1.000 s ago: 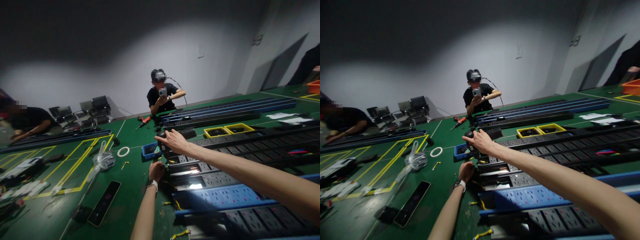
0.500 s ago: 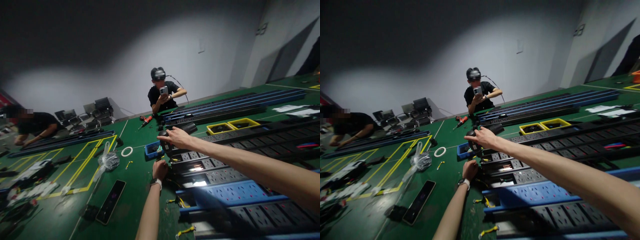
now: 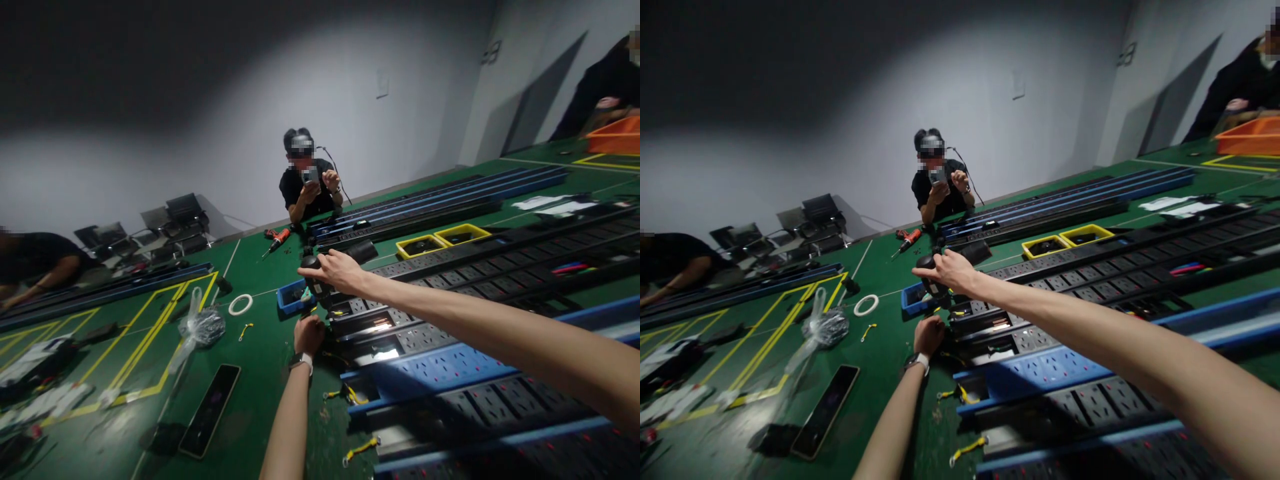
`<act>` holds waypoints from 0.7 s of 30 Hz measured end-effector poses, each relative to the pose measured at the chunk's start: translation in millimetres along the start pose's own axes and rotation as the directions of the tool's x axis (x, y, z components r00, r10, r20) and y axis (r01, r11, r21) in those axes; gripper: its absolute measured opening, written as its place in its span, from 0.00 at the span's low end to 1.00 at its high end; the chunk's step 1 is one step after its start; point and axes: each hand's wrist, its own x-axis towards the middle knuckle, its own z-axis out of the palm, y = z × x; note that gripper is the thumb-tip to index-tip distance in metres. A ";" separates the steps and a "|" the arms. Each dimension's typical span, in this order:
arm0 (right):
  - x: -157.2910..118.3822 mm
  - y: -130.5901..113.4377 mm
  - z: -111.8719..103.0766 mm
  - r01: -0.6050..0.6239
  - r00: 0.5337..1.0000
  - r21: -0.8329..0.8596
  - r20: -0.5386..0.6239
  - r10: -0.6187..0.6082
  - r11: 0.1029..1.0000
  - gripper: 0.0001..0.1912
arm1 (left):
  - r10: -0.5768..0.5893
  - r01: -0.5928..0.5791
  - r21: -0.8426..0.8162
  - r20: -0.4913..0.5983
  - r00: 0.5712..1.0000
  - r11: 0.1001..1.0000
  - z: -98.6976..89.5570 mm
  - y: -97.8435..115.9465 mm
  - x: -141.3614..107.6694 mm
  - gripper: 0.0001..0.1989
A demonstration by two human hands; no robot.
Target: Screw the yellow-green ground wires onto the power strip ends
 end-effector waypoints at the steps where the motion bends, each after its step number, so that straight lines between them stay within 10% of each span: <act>1: -0.6 0.3 0.3 0.002 1.000 -0.005 0.002 -0.002 1.000 0.42 | 0.003 -0.003 0.006 0.001 1.000 1.000 0.7 -0.5 0.2 0.12; 21: -1.7 -0.6 -0.1 -0.014 1.000 0.061 -0.009 0.015 0.998 0.38 | -0.017 0.017 -0.014 -0.005 1.000 1.000 -6.9 2.7 -3.1 0.12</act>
